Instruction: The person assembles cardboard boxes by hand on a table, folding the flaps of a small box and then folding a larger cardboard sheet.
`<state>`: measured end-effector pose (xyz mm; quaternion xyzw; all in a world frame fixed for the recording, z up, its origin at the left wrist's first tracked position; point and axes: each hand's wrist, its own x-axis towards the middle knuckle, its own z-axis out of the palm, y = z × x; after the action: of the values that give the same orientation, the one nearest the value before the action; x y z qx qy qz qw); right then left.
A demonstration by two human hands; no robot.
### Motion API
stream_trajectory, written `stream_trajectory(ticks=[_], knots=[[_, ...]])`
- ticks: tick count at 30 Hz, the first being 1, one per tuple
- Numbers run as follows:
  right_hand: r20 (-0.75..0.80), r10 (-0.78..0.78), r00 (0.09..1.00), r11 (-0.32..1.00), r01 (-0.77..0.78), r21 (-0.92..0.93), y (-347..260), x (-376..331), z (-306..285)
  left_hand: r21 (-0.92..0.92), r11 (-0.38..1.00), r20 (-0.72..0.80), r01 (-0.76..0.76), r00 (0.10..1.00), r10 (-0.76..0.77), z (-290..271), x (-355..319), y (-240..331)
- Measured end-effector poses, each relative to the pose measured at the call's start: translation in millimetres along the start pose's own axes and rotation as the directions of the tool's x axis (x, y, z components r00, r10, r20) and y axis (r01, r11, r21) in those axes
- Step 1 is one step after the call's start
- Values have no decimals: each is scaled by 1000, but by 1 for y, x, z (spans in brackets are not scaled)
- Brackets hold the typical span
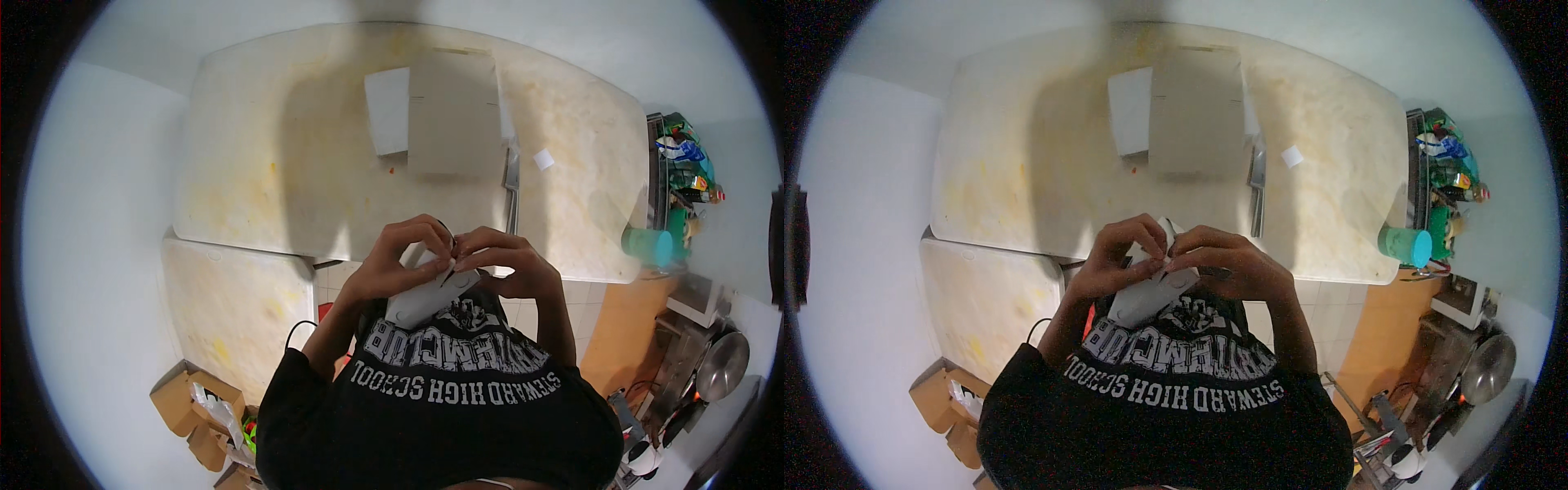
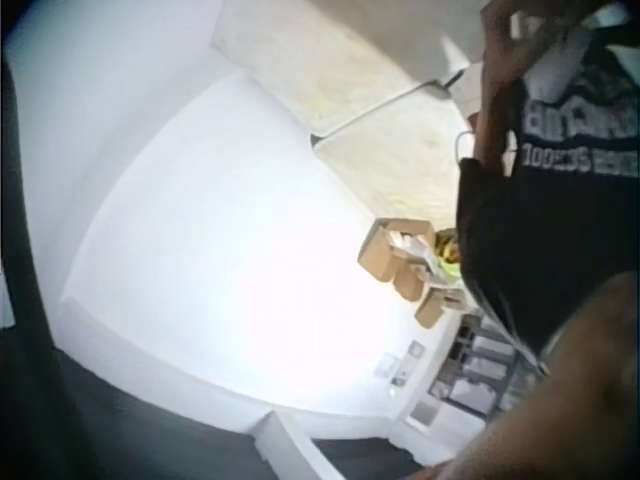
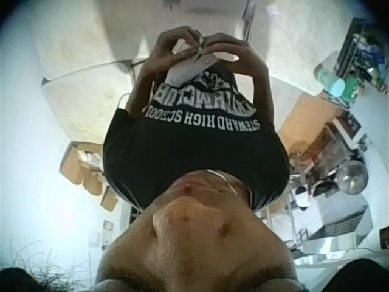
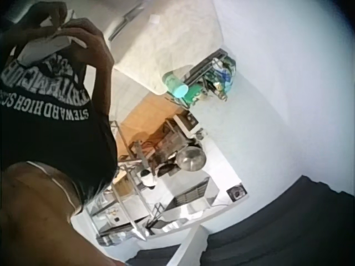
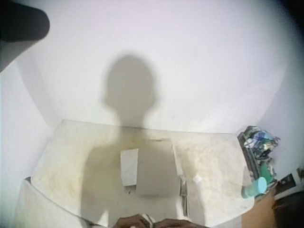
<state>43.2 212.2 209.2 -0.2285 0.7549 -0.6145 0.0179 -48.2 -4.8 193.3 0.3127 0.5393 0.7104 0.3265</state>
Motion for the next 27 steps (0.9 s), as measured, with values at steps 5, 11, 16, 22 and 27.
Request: stream_trajectory(ticks=[5, 11, 16, 22, 27], knots=[[11, -23, 1000, 999, 24, -31, 0, -3, 3, 76, 997, 27, -21, 999, 19, 7, -1, 2], [-109, -35, 993, 998, 30, -47, 11, -7, 12, -11, 1000, 116, -10, 993, 11, 8, -13, -15], [-187, -139, 972, 953, 79, -294, 28, 3, 16, -13, 999, 184, -49, 982, 51, 11, -4, -13], [-173, 75, 982, 966, -114, -231, 46, 33, 26, -249, 968, -148, 15, 988, -53, -3, 2, -45], [-416, 335, 845, 889, -430, -158, 98, 31, 30, -27, 980, -189, 197, 962, -199, -40, 0, -70]])
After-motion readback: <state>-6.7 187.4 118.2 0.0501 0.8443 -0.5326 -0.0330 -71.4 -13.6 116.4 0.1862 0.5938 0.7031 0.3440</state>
